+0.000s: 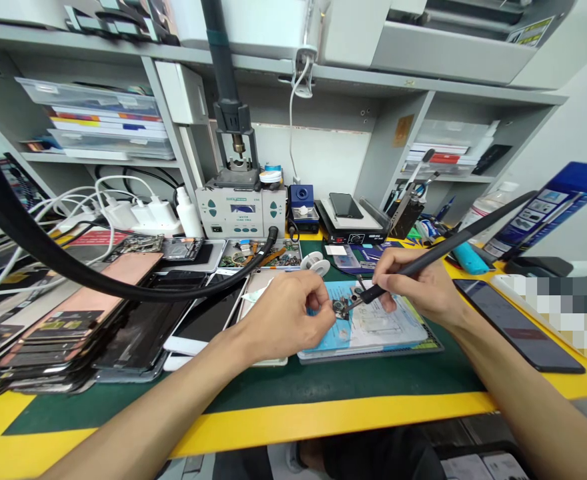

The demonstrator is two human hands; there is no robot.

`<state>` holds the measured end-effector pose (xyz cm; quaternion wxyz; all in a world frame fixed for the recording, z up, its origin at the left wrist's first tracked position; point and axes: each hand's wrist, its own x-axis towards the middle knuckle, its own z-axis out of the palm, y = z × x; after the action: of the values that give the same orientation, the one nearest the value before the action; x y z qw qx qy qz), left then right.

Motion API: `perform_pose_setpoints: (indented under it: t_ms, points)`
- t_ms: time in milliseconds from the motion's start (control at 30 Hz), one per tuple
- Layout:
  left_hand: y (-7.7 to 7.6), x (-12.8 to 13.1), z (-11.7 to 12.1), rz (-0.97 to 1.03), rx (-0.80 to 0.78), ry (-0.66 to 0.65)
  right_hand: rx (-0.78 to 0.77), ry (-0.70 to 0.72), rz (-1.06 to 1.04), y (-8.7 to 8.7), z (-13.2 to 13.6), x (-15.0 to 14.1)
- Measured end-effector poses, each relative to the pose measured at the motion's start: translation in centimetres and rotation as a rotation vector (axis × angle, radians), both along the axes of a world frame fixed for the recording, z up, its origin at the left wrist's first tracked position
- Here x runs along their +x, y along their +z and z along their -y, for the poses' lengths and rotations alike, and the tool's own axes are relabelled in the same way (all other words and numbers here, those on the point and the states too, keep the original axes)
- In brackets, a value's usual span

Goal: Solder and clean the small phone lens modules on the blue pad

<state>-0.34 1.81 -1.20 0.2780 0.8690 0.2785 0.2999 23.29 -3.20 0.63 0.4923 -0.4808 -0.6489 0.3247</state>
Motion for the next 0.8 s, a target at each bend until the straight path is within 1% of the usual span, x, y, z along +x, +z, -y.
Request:
perform_pose_setpoints:
  t_ms: [200, 567, 800]
  points:
    - [0.02, 0.11, 0.00, 0.014, -0.002, 0.006, -0.010, -0.006, 0.020, -0.08, 0.09, 0.21]
    - [0.27, 0.22, 0.14, 0.001, -0.023, 0.020, 0.010, -0.026, 0.039, 0.49, 0.28, -0.56]
    - [0.18, 0.18, 0.21, -0.011, -0.027, 0.017, 0.014, -0.016, 0.047, 0.30, 0.27, -0.39]
